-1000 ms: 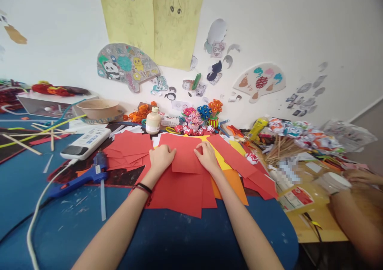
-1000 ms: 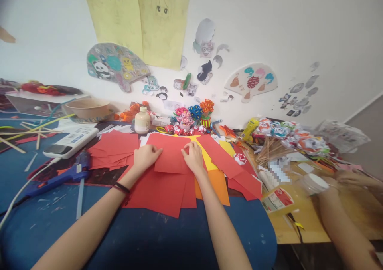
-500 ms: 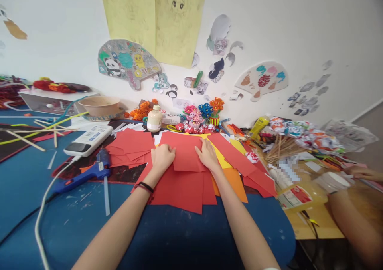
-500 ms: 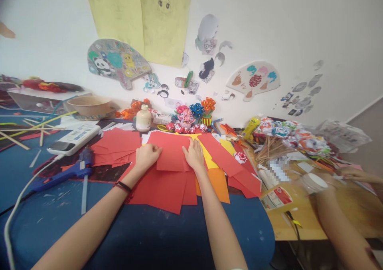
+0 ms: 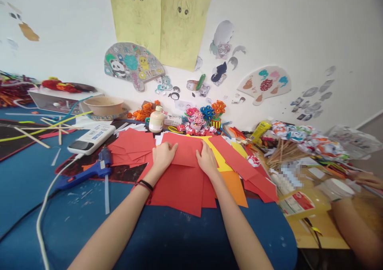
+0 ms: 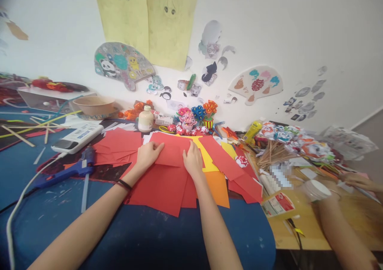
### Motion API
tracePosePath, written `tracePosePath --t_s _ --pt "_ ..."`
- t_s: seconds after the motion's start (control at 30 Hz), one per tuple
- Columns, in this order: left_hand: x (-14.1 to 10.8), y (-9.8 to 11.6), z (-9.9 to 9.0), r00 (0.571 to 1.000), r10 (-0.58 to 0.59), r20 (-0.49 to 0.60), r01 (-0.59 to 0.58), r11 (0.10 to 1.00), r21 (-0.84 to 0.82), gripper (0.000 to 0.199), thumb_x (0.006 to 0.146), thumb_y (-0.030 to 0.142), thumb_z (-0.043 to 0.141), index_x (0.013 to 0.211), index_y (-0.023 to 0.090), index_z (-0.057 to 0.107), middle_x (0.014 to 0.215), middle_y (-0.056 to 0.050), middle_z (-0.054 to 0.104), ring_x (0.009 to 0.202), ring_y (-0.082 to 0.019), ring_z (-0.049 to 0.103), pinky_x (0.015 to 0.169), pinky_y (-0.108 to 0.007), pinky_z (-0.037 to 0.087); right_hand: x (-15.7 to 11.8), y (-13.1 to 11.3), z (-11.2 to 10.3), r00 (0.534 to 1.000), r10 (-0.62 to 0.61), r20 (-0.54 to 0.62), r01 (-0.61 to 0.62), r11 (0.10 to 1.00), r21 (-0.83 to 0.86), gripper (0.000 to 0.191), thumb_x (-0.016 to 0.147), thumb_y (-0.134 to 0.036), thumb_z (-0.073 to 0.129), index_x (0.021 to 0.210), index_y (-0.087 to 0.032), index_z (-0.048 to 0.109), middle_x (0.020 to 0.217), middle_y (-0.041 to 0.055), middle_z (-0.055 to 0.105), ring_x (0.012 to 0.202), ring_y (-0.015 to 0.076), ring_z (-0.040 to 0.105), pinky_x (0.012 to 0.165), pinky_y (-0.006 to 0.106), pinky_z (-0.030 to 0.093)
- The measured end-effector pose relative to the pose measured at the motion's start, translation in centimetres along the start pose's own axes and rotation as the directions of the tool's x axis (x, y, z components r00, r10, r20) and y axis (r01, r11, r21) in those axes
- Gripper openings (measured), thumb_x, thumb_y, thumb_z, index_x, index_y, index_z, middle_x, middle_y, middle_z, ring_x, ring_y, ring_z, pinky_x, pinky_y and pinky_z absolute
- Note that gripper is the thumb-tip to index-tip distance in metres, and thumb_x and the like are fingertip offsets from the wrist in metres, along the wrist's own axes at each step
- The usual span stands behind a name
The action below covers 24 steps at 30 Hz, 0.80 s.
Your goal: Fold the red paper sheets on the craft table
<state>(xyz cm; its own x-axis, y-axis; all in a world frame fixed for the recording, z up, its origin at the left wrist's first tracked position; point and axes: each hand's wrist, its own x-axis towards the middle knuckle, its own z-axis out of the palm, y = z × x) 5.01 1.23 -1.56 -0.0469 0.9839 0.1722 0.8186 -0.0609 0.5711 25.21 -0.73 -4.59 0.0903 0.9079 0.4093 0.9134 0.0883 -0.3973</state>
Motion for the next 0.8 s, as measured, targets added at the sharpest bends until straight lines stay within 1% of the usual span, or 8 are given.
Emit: tracePosePath --t_s 0.07,0.13,0.23,0.33,0.5,0.67,0.73,0.8 --pt "-0.3 0.0 -0.3 1.0 -0.011 0.028 0.009 0.999 0.046 0.034 0.085 0.047 0.05 0.067 0.02 0.059 0.079 -0.008 0.071 0.085 -0.026 0.064 0.074 -0.032 0.037 0.1 0.2 0.4 0.999 0.01 0.04 -0.008 0.999 -0.05 0.054 0.092 -0.031 0.039 0.141 -0.01 0.038 0.144 0.0196 0.044 0.135 0.0296 0.039 0.11 0.046 0.028" --pt "-0.6 0.1 -0.5 0.998 -0.027 0.048 0.024 0.997 0.071 0.03 0.083 0.042 0.051 0.063 0.02 0.059 0.076 -0.007 0.07 0.084 -0.026 0.065 0.074 -0.032 0.038 0.3 0.4 0.6 0.995 0.03 0.092 -0.021 0.995 -0.102 0.054 0.093 -0.032 0.037 0.142 -0.009 0.038 0.148 0.019 0.039 0.139 0.0292 0.033 0.113 0.045 0.024" --pt "-0.7 0.1 -0.5 0.997 -0.056 0.045 0.053 0.996 0.07 0.027 0.081 0.039 0.052 0.063 0.02 0.059 0.075 -0.006 0.07 0.084 -0.025 0.065 0.075 -0.032 0.038 0.4 0.4 0.6 0.982 0.078 0.173 -0.046 0.983 -0.18 0.058 0.095 -0.034 0.032 0.145 -0.004 0.034 0.154 0.0182 0.03 0.143 0.0281 0.026 0.116 0.042 0.019" --pt "-0.7 0.1 -0.4 0.996 -0.08 0.044 0.078 0.995 0.056 0.025 0.08 0.038 0.053 0.064 0.021 0.06 0.075 -0.006 0.07 0.083 -0.025 0.065 0.074 -0.032 0.039 0.4 0.3 0.5 0.974 0.098 0.206 -0.054 0.976 -0.212 0.06 0.096 -0.036 0.031 0.147 -0.003 0.031 0.156 0.0174 0.026 0.144 0.0265 0.023 0.117 0.039 0.016" --pt "-0.9 0.0 -0.4 0.996 -0.082 0.027 0.082 0.996 0.023 0.022 0.078 0.036 0.053 0.062 0.021 0.059 0.073 -0.006 0.07 0.082 -0.025 0.065 0.069 -0.031 0.037 0.3 0.2 0.2 0.976 0.099 0.193 -0.06 0.978 -0.198 0.06 0.097 -0.035 0.032 0.147 -0.004 0.029 0.155 0.0174 0.028 0.144 0.025 0.024 0.116 0.038 0.017" --pt "-1.0 -0.1 -0.5 0.995 -0.096 0.024 0.095 0.995 0.002 0.025 0.078 0.038 0.053 0.061 0.021 0.059 0.071 -0.006 0.07 0.08 -0.025 0.065 0.066 -0.031 0.035 0.3 -0.1 0.1 0.977 0.107 0.183 -0.076 0.983 -0.164 0.059 0.096 -0.034 0.034 0.146 -0.003 0.031 0.154 0.0178 0.03 0.144 0.0264 0.025 0.116 0.04 0.018" --pt "-0.9 -0.1 -0.5 0.994 -0.104 0.02 0.105 0.994 -0.021 0.027 0.081 0.041 0.052 0.066 0.021 0.062 0.075 -0.006 0.071 0.082 -0.025 0.065 0.069 -0.031 0.036 0.2 -0.1 -0.1 0.983 0.106 0.15 -0.087 0.988 -0.124 0.057 0.095 -0.034 0.037 0.144 -0.005 0.035 0.152 0.017 0.034 0.142 0.0262 0.029 0.116 0.04 0.021" --pt "-0.9 -0.1 -0.5 0.995 -0.098 0.009 0.098 0.994 -0.044 0.028 0.083 0.043 0.052 0.071 0.021 0.063 0.079 -0.005 0.072 0.084 -0.024 0.065 0.072 -0.031 0.037 0.0 -0.2 -0.4 0.991 0.099 0.089 -0.094 0.994 -0.059 0.055 0.093 -0.033 0.04 0.142 -0.01 0.038 0.147 0.0142 0.042 0.137 0.0248 0.037 0.113 0.038 0.027"
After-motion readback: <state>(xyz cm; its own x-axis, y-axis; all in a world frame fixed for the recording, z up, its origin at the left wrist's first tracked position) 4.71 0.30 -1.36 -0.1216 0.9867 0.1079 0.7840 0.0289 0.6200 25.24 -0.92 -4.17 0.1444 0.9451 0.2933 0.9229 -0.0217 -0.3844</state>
